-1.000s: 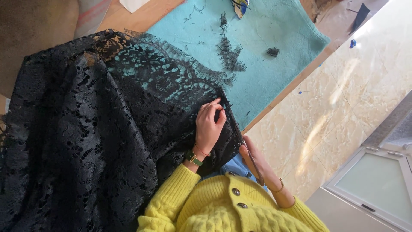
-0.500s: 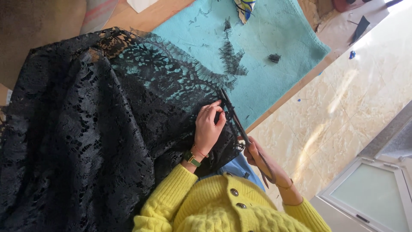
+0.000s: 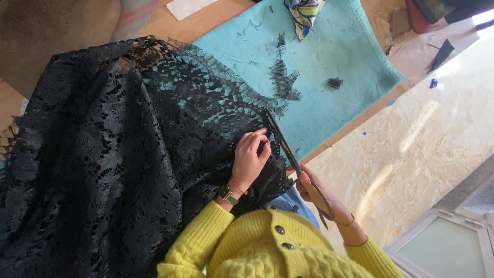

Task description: Cutting the edge of a black lace fabric piece using large fabric scissors on a workbench.

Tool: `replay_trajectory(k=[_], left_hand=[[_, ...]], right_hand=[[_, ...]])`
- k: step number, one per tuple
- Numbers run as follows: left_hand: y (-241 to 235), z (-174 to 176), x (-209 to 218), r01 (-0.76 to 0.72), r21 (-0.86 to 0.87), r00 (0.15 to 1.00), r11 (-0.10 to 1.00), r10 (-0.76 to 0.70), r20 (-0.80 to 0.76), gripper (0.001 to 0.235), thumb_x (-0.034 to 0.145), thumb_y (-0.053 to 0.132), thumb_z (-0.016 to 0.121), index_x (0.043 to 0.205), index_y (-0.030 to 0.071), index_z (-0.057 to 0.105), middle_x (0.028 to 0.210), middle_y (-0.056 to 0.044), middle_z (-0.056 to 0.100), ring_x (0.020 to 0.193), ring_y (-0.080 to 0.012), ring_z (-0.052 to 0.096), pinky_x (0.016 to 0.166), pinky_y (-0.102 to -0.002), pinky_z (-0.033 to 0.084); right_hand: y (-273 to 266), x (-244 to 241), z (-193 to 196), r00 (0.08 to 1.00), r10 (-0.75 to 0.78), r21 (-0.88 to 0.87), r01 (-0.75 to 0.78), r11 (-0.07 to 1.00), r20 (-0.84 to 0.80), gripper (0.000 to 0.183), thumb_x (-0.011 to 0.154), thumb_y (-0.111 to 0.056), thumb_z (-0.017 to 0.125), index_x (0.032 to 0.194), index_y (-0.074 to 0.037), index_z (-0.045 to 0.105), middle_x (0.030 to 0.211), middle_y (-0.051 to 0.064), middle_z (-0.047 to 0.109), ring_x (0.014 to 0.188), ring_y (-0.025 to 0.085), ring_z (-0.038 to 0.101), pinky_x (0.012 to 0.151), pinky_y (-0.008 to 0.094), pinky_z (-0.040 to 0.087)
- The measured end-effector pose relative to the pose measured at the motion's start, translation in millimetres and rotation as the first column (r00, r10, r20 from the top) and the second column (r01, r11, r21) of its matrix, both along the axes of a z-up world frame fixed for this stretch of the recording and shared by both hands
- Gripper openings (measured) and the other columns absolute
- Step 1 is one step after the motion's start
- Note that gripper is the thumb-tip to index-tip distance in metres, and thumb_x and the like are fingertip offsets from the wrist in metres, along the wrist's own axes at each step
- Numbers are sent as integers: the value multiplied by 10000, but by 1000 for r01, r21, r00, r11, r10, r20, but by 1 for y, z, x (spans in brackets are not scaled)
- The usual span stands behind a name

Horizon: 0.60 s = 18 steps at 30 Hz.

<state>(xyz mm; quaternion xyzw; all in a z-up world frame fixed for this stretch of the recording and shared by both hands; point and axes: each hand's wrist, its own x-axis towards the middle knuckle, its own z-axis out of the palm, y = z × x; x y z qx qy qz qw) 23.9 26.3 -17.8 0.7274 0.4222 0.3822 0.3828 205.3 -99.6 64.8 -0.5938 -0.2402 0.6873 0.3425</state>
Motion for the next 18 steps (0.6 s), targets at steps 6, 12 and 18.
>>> replay_trajectory(k=[6, 12, 18], left_hand=[[0, 0, 0, -15, 25, 1000, 1000, 15, -19, 68, 956, 152, 679, 985, 98, 651, 1179, -114, 733, 1053, -267, 724, 994, -411, 549], [-1, -6, 1, -5, 18, 1000, 1000, 5, -16, 64, 970, 156, 666, 996, 99, 651, 1163, -121, 730, 1075, -277, 715, 1000, -421, 540], [-2, -4, 1, -3, -1, 999, 1000, 3, -43, 73, 968, 165, 674, 1016, 114, 654, 1169, -122, 727, 1081, -268, 717, 1026, -419, 525]], right_hand=[[-7, 19, -16, 999, 16, 3, -16, 1000, -34, 484, 1035, -513, 438, 1199, -71, 549, 689, -52, 283, 557, 39, 266, 441, 150, 271], [12, 34, -2, 993, 117, -17, -118, 993, -29, 577, 1016, -577, 400, 1262, -74, 539, 739, -33, 309, 614, 45, 292, 503, 146, 289], [38, 45, 13, 977, 208, -14, -209, 978, -42, 505, 1027, -556, 412, 1138, -81, 546, 731, -43, 302, 597, 43, 289, 494, 144, 276]])
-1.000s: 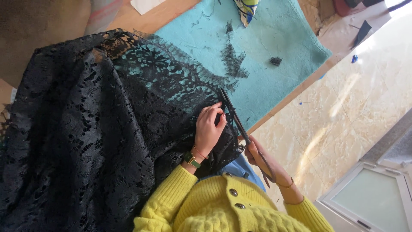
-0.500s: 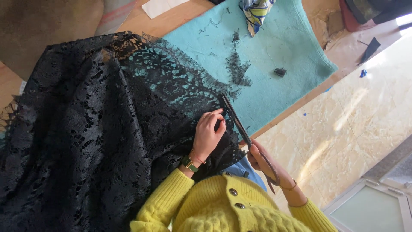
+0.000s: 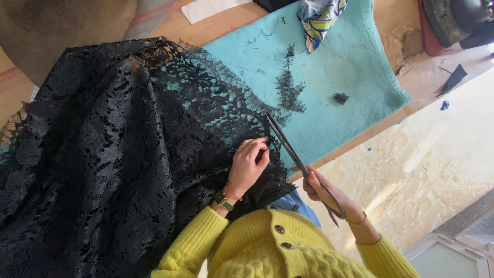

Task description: Cutting the edge of a black lace fabric piece using large fabric scissors on a workbench.

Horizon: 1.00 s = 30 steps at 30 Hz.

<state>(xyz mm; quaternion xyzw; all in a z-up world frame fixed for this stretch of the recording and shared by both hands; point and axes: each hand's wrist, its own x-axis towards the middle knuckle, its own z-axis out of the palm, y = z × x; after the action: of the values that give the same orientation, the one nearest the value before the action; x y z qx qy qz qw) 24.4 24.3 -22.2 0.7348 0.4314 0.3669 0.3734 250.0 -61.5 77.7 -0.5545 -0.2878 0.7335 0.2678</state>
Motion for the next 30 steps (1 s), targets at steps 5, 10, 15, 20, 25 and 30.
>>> replay_trajectory(k=[5, 10, 15, 20, 25, 30], left_hand=[[1, 5, 0, -3, 6, 1000, 1000, 3, 4, 55, 965, 140, 669, 1005, 108, 648, 1177, -118, 726, 1083, -277, 712, 1004, -415, 534], [2, 6, 1, -6, 8, 1000, 1000, 6, -11, 60, 962, 144, 676, 1006, 112, 649, 1179, -117, 728, 1083, -272, 713, 1007, -414, 533], [2, 9, 0, -6, 8, 1000, 1000, 6, -9, 53, 966, 133, 663, 1004, 102, 641, 1167, -129, 729, 1064, -290, 716, 986, -420, 545], [0, 3, 3, -39, 19, 999, 999, 39, -13, 50, 963, 151, 672, 996, 119, 654, 1163, -99, 735, 1071, -268, 716, 977, -408, 551], [0, 7, 4, -56, 17, 998, 998, 56, -3, 50, 955, 146, 681, 986, 112, 661, 1128, -98, 746, 1050, -274, 722, 957, -408, 562], [1, 9, 4, -68, 62, 998, 996, 67, 5, 43, 946, 143, 679, 958, 113, 652, 1056, -96, 749, 1017, -272, 734, 977, -395, 555]], right_hand=[[6, 21, -8, 997, 56, -29, -54, 998, 56, 521, 1004, -544, 443, 1176, -68, 567, 702, -51, 313, 549, 62, 298, 445, 182, 268], [15, 48, -15, 978, 149, -21, -148, 989, 148, 576, 993, -554, 457, 1255, -53, 568, 675, -54, 329, 530, 49, 292, 432, 181, 260], [34, 61, -2, 952, 245, -71, -236, 969, 186, 712, 917, -642, 492, 1338, -75, 584, 638, -53, 324, 521, 65, 293, 429, 197, 286], [47, 65, 8, 925, 310, -121, -289, 950, 221, 689, 952, -603, 459, 1329, -44, 597, 631, -48, 342, 518, 78, 303, 436, 216, 280], [59, 76, 12, 891, 362, -123, -341, 932, 273, 625, 968, -558, 481, 1261, -26, 629, 598, -19, 384, 492, 97, 336, 426, 237, 297], [69, 91, 6, 864, 459, -192, -424, 885, 205, 861, 876, -676, 503, 1415, -6, 523, 637, -16, 407, 526, 112, 354, 480, 257, 331]])
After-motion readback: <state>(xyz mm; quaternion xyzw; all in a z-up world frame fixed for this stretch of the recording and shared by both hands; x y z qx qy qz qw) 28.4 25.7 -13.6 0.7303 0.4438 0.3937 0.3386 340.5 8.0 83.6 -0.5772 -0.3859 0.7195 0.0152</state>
